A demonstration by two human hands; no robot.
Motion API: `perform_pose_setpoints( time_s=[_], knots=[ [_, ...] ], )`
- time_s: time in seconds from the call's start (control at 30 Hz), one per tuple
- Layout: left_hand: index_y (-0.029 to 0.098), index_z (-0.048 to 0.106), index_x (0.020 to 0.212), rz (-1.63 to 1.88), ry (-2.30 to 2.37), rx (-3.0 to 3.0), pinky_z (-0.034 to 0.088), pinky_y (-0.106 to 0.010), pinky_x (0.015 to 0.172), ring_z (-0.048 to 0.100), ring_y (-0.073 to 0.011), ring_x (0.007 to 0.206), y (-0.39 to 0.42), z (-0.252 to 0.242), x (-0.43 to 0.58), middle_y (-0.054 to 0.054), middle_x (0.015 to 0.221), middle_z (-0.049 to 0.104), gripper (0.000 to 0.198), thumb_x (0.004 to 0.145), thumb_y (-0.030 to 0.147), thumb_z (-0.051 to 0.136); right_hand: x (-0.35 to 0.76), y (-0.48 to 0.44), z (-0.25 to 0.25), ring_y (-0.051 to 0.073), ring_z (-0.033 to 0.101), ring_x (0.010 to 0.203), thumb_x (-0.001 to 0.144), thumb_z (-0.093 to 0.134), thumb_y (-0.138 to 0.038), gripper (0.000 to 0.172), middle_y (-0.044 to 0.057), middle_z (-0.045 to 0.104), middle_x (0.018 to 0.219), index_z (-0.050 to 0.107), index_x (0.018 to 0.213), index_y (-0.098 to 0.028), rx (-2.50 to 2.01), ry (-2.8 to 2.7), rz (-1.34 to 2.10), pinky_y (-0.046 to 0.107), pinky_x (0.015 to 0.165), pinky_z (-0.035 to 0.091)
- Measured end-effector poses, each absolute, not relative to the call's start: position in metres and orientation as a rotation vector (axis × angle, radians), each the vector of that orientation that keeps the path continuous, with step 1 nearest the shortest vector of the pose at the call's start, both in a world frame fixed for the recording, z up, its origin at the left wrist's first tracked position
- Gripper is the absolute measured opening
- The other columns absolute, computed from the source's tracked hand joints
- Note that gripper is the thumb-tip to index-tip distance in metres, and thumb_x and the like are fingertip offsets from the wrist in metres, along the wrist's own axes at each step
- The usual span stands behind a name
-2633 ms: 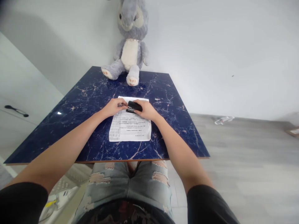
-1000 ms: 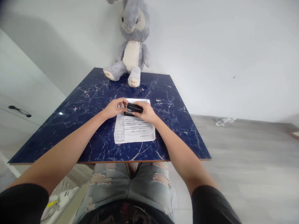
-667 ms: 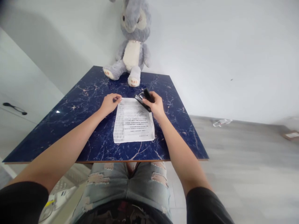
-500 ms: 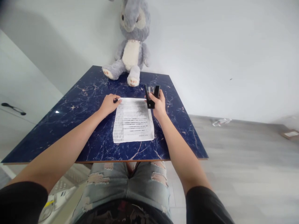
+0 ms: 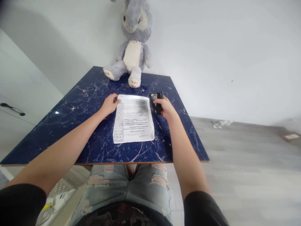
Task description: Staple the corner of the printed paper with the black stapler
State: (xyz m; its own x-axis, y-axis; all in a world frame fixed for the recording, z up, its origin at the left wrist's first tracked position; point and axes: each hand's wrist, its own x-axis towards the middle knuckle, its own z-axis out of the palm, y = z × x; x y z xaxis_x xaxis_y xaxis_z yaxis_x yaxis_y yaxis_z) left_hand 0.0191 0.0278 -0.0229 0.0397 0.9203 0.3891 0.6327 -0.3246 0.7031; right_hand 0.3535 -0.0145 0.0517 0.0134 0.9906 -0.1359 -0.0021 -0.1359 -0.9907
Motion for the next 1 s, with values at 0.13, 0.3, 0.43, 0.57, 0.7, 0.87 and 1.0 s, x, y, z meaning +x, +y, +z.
perform_pose_setpoints(
  time_s=[0.13, 0.3, 0.43, 0.57, 0.7, 0.87, 1.0],
  knots=[
    [0.022, 0.059, 0.105, 1.442, 1.178, 1.666, 0.059, -0.044, 0.085, 0.072, -0.027, 0.09, 0.028, -0.023, 0.022, -0.007, 0.094, 0.072, 0.028, 0.097, 0.048, 0.062, 0.377, -0.013, 0.058, 0.022, 0.065, 0.072, 0.058, 0.073, -0.025, 0.039, 0.004, 0.067, 0.078, 0.06, 0.094, -0.021, -1.463, -1.303, 1.227, 0.031, 0.058, 0.052],
    [0.022, 0.057, 0.107, 1.533, 0.946, 1.455, 0.062, -0.042, 0.078, 0.075, -0.0285, 0.092, 0.027, -0.023, 0.027, -0.007, 0.092, 0.074, 0.047, 0.09, 0.064, 0.072, 0.395, -0.007, 0.052, 0.023, 0.063, 0.069, 0.056, 0.07, -0.022, 0.032, 0.004, 0.066, 0.073, 0.065, 0.088, -0.019, -1.697, -1.673, 0.986, 0.031, 0.055, 0.047],
    [0.022, 0.056, 0.104, 1.512, 0.948, 1.436, 0.063, -0.042, 0.075, 0.076, -0.0279, 0.085, 0.025, -0.022, 0.028, -0.006, 0.089, 0.074, 0.048, 0.089, 0.064, 0.073, 0.398, -0.007, 0.052, 0.025, 0.067, 0.08, 0.061, 0.068, -0.023, 0.04, 0.005, 0.072, 0.088, 0.069, 0.1, -0.019, -1.618, -1.901, 1.034, 0.032, 0.063, 0.051],
    [0.023, 0.055, 0.104, 1.534, 0.979, 1.447, 0.062, -0.04, 0.075, 0.075, -0.0253, 0.081, 0.024, -0.02, 0.028, -0.006, 0.089, 0.074, 0.048, 0.089, 0.066, 0.072, 0.393, -0.01, 0.059, 0.026, 0.068, 0.089, 0.064, 0.066, -0.023, 0.046, 0.006, 0.074, 0.099, 0.071, 0.11, -0.018, -1.558, -2.093, 1.044, 0.037, 0.076, 0.055],
    [0.024, 0.055, 0.106, 1.566, 1.048, 1.455, 0.062, -0.041, 0.078, 0.075, -0.0254, 0.084, 0.023, -0.017, 0.028, -0.006, 0.091, 0.074, 0.049, 0.091, 0.069, 0.066, 0.39, -0.011, 0.064, 0.029, 0.069, 0.1, 0.065, 0.066, -0.022, 0.047, 0.007, 0.075, 0.108, 0.072, 0.112, -0.019, -1.505, -2.311, 1.008, 0.041, 0.09, 0.056],
    [0.023, 0.056, 0.109, 1.572, 1.091, 1.484, 0.063, -0.044, 0.081, 0.076, -0.0277, 0.091, 0.022, -0.016, 0.028, -0.009, 0.095, 0.074, 0.052, 0.092, 0.072, 0.063, 0.388, -0.015, 0.07, 0.03, 0.069, 0.105, 0.067, 0.066, -0.022, 0.046, 0.007, 0.075, 0.116, 0.073, 0.112, -0.02, -1.438, -2.392, 1.015, 0.042, 0.097, 0.055],
    [0.024, 0.056, 0.112, 1.626, 1.112, 1.453, 0.063, -0.043, 0.08, 0.077, -0.0282, 0.093, 0.023, -0.015, 0.027, -0.009, 0.097, 0.075, 0.052, 0.093, 0.072, 0.062, 0.384, -0.024, 0.08, 0.031, 0.07, 0.101, 0.066, 0.069, -0.022, 0.045, 0.007, 0.076, 0.111, 0.074, 0.11, -0.019, -1.468, -2.442, 1.081, 0.042, 0.091, 0.056]
  ],
)
